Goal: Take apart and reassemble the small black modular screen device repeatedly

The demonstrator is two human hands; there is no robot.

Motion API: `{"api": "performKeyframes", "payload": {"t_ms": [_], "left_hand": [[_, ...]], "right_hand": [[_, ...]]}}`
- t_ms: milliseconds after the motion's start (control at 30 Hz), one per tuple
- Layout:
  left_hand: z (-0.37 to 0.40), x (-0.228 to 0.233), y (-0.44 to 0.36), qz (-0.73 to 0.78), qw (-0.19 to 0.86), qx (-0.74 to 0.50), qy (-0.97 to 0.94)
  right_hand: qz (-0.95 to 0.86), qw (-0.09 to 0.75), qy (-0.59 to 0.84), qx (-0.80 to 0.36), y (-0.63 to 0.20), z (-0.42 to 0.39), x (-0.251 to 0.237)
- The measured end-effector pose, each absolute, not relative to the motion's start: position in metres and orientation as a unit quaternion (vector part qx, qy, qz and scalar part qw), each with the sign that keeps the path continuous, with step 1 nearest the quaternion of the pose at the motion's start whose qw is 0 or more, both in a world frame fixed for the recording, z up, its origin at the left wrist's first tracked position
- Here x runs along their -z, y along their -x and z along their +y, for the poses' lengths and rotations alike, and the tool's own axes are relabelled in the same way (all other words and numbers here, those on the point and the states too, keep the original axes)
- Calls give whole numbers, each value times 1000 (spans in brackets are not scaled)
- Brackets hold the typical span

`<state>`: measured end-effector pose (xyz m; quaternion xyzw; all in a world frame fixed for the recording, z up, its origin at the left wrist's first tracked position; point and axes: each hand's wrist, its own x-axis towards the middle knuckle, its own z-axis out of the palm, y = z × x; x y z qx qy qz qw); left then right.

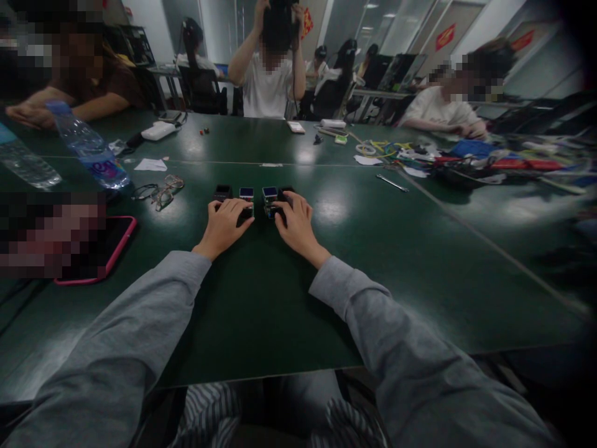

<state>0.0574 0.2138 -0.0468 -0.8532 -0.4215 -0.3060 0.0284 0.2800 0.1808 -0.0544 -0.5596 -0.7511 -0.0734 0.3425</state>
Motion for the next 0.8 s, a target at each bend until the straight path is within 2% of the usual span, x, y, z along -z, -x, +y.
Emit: {"api": "performKeyframes", "payload": {"t_ms": [800], "left_hand": [[215, 47, -58, -437, 13, 331, 836]], "right_hand": [[-786, 290, 542, 64, -279, 182, 57]]}}
